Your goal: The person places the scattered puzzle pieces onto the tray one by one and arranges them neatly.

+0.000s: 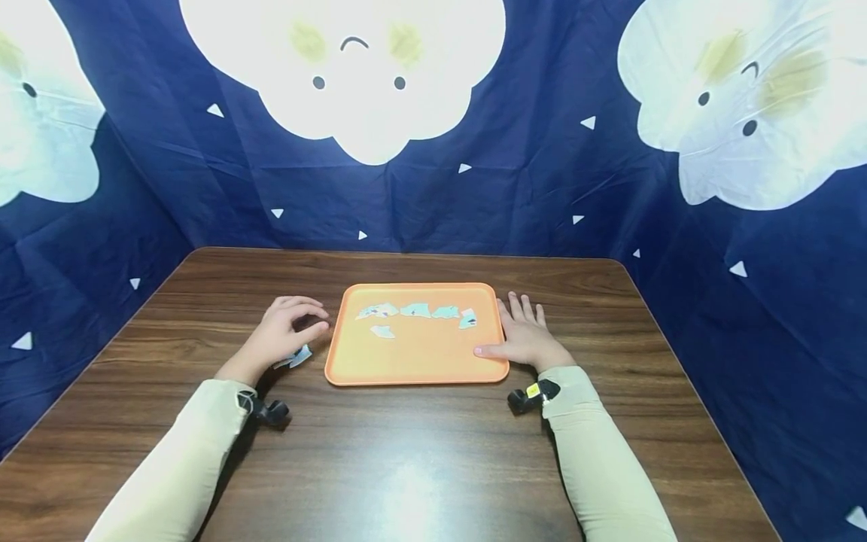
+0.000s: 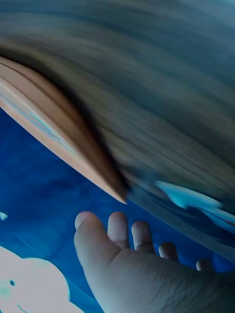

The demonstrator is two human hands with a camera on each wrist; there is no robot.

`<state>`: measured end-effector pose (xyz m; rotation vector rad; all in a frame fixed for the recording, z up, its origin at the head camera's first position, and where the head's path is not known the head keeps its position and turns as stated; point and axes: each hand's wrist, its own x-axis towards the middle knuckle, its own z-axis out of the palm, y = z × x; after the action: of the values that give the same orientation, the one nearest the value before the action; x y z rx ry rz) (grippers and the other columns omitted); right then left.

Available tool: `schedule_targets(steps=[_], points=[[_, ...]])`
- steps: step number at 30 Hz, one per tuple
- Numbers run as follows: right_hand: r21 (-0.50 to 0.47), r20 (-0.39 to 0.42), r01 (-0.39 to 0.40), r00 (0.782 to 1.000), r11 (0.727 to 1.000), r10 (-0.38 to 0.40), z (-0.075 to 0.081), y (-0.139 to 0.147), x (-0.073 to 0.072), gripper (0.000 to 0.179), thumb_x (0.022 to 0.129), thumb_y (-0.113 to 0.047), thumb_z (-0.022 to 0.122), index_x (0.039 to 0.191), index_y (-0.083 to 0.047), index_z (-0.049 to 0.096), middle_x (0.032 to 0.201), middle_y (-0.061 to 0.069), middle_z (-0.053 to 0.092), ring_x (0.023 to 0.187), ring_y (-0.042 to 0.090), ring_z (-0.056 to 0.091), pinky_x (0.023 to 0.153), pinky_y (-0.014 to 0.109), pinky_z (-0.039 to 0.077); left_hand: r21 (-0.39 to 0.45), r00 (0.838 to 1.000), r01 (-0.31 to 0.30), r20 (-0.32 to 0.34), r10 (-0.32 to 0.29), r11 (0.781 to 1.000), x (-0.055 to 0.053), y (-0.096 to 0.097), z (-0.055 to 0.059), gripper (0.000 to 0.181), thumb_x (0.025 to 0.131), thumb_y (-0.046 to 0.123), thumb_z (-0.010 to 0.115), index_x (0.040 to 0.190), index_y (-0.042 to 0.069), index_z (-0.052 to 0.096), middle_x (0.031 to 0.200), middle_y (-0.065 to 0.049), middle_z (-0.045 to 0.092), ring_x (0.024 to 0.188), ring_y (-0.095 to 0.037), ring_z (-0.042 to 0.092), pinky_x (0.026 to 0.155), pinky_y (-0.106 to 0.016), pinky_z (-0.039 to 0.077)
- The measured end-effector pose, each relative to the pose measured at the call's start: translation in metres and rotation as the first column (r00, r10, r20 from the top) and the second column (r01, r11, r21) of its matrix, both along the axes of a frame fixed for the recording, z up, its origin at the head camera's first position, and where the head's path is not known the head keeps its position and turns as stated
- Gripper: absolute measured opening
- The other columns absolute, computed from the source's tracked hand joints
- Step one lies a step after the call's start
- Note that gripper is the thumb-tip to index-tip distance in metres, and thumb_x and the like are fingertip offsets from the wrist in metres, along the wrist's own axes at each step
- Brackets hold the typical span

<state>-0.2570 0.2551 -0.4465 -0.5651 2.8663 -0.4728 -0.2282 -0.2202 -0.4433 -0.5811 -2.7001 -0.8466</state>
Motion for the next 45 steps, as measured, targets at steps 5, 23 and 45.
schedule_targets(steps=[5,23,45], points=[[-0.001,-0.003,-0.002,1.0,1.0,0.002,0.001,0.0,0.0,0.121,0.08,-0.078,0.06,0.162,-0.005,0.01,0.166,0.026,-0.003,0.152,0.045,-0.01,0.117,0.066,-0.007,0.03,1.0,-0.003,-0.009,0.004,1.0,0.005,-0.026,-0.005,0.026,0.094,0.029,0.07,0.113,0.011,0.073,0.12,-0.009,0.067,0.12,-0.038,0.05,0.103,-0.059,0.031],[-0.002,-0.008,-0.001,1.0,1.0,0.001,-0.004,-0.001,-0.002,0.12,0.081,-0.078,0.059,0.162,-0.005,0.009,0.166,0.026,-0.003,0.152,0.046,-0.01,0.116,0.067,-0.007,0.078,0.989,0.147,-0.035,-0.144,0.986,0.031,-0.064,-0.017,0.021,0.087,0.003,0.069,0.099,0.018,0.076,0.125,-0.017,0.064,0.119,-0.041,0.044,0.095,-0.056,0.028],[0.0,0.0,0.003,1.0,1.0,-0.003,-0.002,0.0,-0.001,0.12,0.081,-0.079,0.059,0.162,-0.006,0.01,0.166,0.026,-0.003,0.152,0.046,-0.009,0.116,0.066,-0.008,-0.022,0.997,0.077,0.008,-0.077,0.997,0.039,-0.074,-0.016,0.027,0.075,0.012,0.082,0.091,0.027,0.067,0.132,-0.013,0.06,0.122,-0.044,0.041,0.096,-0.06,0.028]])
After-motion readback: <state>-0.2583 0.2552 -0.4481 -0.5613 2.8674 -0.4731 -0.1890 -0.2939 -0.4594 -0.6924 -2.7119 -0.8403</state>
